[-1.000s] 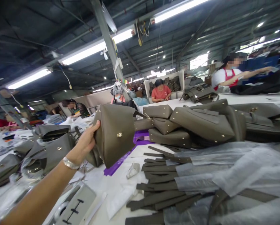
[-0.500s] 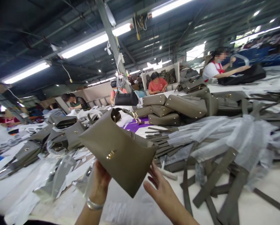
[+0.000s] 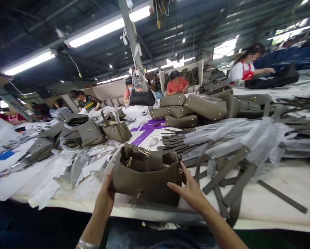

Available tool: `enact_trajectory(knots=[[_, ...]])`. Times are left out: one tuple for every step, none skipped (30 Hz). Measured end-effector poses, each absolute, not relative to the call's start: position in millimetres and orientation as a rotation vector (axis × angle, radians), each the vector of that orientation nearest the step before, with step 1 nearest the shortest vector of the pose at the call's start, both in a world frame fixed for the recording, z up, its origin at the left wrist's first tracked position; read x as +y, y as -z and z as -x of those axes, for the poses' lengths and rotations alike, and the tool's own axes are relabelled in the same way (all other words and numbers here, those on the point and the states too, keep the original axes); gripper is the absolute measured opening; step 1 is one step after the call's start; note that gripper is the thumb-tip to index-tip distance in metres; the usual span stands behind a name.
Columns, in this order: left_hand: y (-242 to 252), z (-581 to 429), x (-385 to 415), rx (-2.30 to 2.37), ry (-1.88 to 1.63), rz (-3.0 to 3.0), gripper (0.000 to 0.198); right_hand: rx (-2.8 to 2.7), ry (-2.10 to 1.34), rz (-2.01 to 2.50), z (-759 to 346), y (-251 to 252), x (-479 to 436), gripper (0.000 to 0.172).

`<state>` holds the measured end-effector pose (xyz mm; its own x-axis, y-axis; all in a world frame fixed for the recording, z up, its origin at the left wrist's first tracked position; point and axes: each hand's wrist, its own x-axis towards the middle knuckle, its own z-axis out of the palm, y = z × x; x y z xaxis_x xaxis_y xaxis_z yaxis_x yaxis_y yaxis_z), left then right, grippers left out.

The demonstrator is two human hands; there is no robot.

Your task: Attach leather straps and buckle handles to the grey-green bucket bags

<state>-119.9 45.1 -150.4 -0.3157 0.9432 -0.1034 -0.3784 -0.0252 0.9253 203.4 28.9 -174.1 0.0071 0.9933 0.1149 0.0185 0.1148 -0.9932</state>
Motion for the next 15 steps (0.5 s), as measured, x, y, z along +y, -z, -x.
enact_trajectory(knots=[[150, 121, 40, 1.268, -1.566, -0.807, 0.047, -1.284, -1.075, 1.101, -204, 176, 27, 0.089], [147, 123, 36, 1.344, -1.552, -0.902, 0.051, -1.298, -1.026, 1.059, -204, 175, 25, 0.09], [144, 125, 33, 1.382, -1.537, -0.988, 0.055, -1.322, -0.954, 1.031, -203, 172, 23, 0.088], [138, 127, 32, 1.396, -1.529, -1.061, 0.058, -1.364, -0.855, 1.024, -201, 166, 21, 0.085], [132, 130, 32, 1.401, -1.524, -1.134, 0.061, -1.431, -0.743, 1.035, -200, 159, 20, 0.081], [125, 132, 34, 1.412, -1.512, -1.212, 0.062, -1.518, -0.628, 1.053, -197, 150, 19, 0.076], [118, 134, 36, 1.432, -1.49, -1.301, 0.062, -1.618, -0.519, 1.066, -195, 142, 18, 0.069], [111, 135, 39, 1.466, -1.459, -1.397, 0.06, -1.721, -0.427, 1.066, -193, 134, 17, 0.062], [105, 136, 43, 1.509, -1.413, -1.501, 0.058, -1.813, -0.358, 1.054, -190, 127, 17, 0.055], [99, 136, 46, 1.554, -1.358, -1.61, 0.057, -1.88, -0.31, 1.038, -188, 123, 17, 0.048], [94, 135, 49, 1.593, -1.29, -1.723, 0.055, -1.917, -0.275, 1.028, -187, 120, 16, 0.043], [88, 134, 52, 1.623, -1.21, -1.836, 0.054, -1.93, -0.251, 1.027, -186, 119, 15, 0.04], [83, 132, 54, 1.639, -1.122, -1.947, 0.052, -1.93, -0.239, 1.035, -185, 119, 15, 0.038], [78, 130, 56, 1.637, -1.032, -2.054, 0.051, -1.921, -0.231, 1.044, -185, 121, 14, 0.035], [73, 127, 57, 1.618, -0.95, -2.151, 0.05, -1.909, -0.226, 1.051, -185, 122, 13, 0.034]])
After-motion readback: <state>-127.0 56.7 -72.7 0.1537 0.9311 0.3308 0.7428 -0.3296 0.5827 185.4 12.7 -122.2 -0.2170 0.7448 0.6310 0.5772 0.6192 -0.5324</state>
